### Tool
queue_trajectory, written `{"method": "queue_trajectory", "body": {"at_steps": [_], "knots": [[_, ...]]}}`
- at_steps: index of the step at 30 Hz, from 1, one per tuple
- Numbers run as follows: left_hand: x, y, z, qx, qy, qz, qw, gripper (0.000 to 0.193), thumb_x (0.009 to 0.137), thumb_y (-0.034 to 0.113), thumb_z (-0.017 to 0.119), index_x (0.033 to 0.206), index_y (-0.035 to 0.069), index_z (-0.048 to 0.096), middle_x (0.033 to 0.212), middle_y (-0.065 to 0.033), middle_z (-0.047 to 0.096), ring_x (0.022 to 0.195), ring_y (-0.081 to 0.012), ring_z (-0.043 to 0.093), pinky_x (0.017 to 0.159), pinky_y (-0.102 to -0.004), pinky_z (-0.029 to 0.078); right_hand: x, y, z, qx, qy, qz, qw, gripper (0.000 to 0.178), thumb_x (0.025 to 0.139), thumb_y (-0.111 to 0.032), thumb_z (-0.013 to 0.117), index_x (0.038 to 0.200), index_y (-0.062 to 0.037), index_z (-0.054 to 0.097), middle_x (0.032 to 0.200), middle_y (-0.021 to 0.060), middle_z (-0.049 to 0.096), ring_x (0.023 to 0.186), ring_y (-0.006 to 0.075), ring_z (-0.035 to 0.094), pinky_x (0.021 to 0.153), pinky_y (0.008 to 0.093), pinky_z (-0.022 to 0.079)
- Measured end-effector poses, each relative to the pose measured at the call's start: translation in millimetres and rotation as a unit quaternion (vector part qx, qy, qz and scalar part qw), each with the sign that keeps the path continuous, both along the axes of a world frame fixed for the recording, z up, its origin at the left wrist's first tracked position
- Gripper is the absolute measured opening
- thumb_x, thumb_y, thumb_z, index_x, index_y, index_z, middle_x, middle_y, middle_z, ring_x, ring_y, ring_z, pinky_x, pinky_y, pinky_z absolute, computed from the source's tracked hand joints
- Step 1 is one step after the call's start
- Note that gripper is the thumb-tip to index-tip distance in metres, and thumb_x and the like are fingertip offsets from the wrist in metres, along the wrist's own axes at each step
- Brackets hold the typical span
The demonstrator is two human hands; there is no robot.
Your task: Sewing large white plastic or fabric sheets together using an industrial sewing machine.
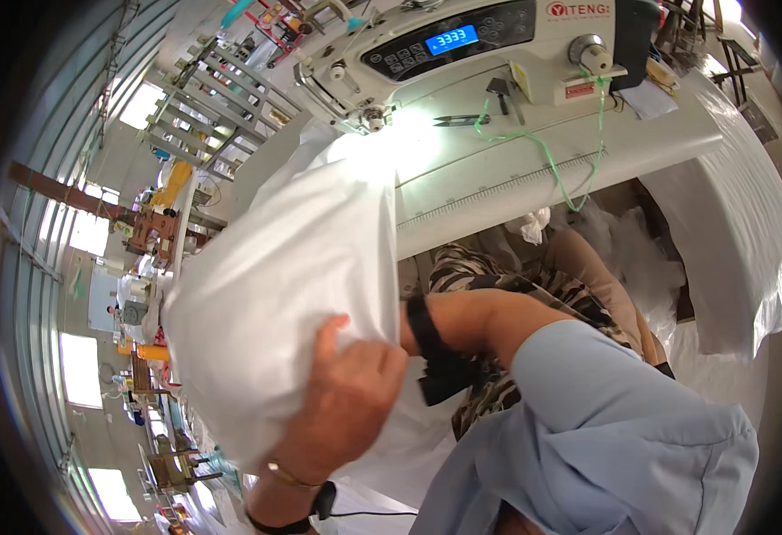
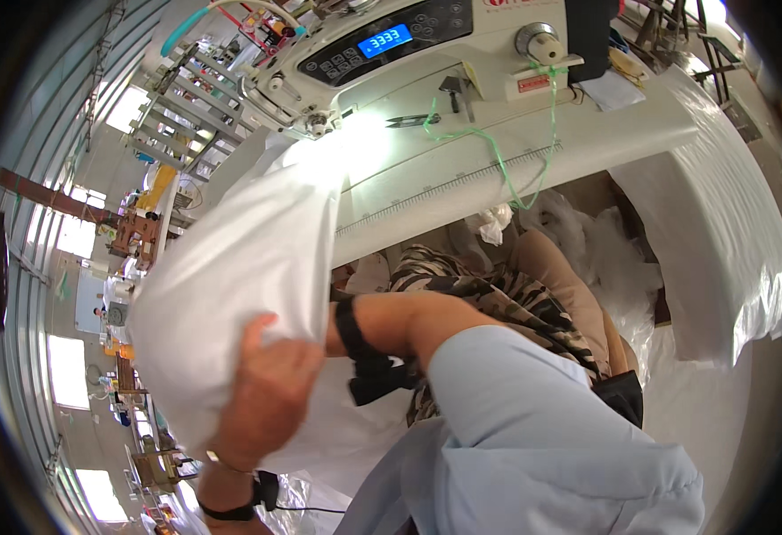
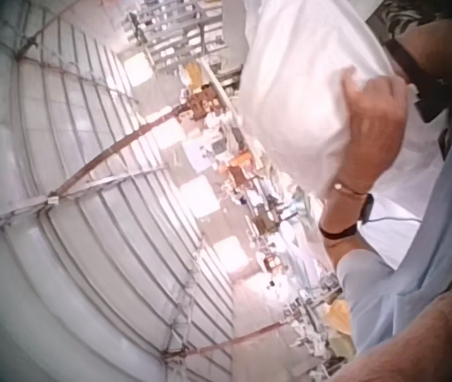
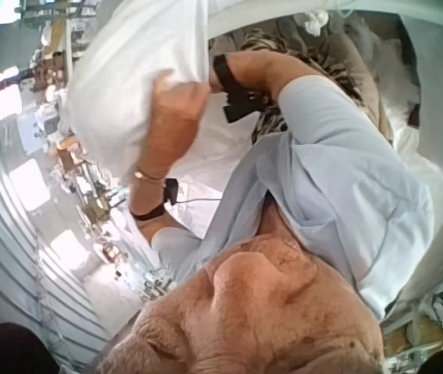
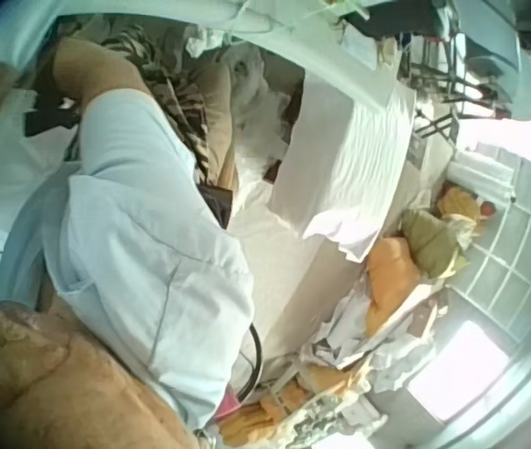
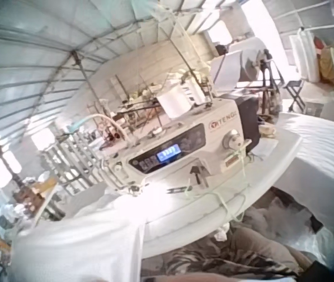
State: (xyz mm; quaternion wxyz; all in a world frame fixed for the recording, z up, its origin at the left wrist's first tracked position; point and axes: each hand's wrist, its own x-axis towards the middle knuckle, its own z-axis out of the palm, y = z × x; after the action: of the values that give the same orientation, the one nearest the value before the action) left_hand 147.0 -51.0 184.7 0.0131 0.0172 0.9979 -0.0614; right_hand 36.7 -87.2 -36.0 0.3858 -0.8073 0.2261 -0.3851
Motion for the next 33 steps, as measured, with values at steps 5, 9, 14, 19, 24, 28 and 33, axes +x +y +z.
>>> {"method": "queue_trajectory", "body": {"at_steps": [5,9,14,19,24,28,33], "knots": [[41,-2,-103,-0.006,0.01,0.063,0.998,0.011,0.078,0.002,0.053,0.089,0.003,0.056,0.072,-0.0068,0.051,0.069,-0.0202,0.057,0.099,-0.0527,0.036,-8,16,-8,0.015,0.181,-0.027,0.983,0.042,0.091,-0.028,0.06,0.123,-0.003,0.052,0.126,0.0218,0.053,0.114,0.0347,0.052,0.091,0.0411,0.045],[57,2,-175,0.007,0.155,0.162,0.975,0.01,0.078,0.002,0.055,0.089,0.003,0.057,0.071,-0.0063,0.051,0.069,-0.0197,0.057,0.097,-0.0517,0.037,-37,36,-15,0.013,0.332,-0.014,0.943,0.033,0.091,-0.027,0.059,0.115,-0.0033,0.059,0.119,0.0219,0.058,0.107,0.035,0.058,0.084,0.0417,0.05],[50,19,-215,0.061,0.252,0.225,0.939,0.014,0.08,0.0,0.056,0.094,0.002,0.059,0.07,-0.0058,0.054,0.071,-0.0201,0.058,0.095,-0.0481,0.036,-102,31,64,-0.134,0.383,-0.22,0.887,0.01,0.085,-0.017,0.063,0.091,-0.0093,0.059,0.099,0.0103,0.063,0.102,0.0287,0.059,0.092,0.0458,0.044],[40,35,-207,0.186,0.317,0.369,0.854,0.01,0.082,0.0,0.061,0.091,0.004,0.063,0.073,-0.0045,0.057,0.069,-0.0217,0.059,0.072,-0.0352,0.045,-131,5,55,-0.194,0.257,-0.234,0.917,0.017,0.078,-0.01,0.07,0.088,-0.013,0.057,0.096,-0.0013,0.061,0.1,0.0206,0.055,0.101,0.0404,0.033],[48,37,-210,0.405,0.412,0.4,0.711,0.009,0.084,-0.002,0.061,0.091,0.0,0.066,0.077,-0.0083,0.058,0.062,-0.0163,0.056,0.055,-0.0272,0.044,-127,2,57,-0.158,0.239,-0.224,0.931,0.013,0.079,-0.007,0.069,0.085,-0.0121,0.059,0.089,-0.0018,0.061,0.097,0.0194,0.056,0.098,0.0381,0.034],[46,45,-201,0.543,0.388,0.462,0.584,0.023,0.089,-0.002,0.058,0.109,0.004,0.067,0.075,-0.0037,0.054,0.059,-0.0072,0.052,0.053,-0.023,0.042,-127,1,56,-0.141,0.251,-0.233,0.929,0.008,0.083,-0.014,0.066,0.083,-0.0119,0.058,0.085,-0.0006,0.059,0.096,0.0192,0.055,0.097,0.0388,0.034],[46,41,-203,0.502,0.453,0.379,0.632,0.033,0.088,-0.003,0.059,0.119,0.003,0.065,0.078,-0.0003,0.052,0.055,-0.0054,0.045,0.05,-0.0205,0.038,-129,1,59,-0.132,0.247,-0.219,0.935,0.01,0.082,-0.016,0.067,0.09,-0.0115,0.064,0.098,-0.0009,0.064,0.102,0.0199,0.055,0.101,0.0394,0.032]]}}
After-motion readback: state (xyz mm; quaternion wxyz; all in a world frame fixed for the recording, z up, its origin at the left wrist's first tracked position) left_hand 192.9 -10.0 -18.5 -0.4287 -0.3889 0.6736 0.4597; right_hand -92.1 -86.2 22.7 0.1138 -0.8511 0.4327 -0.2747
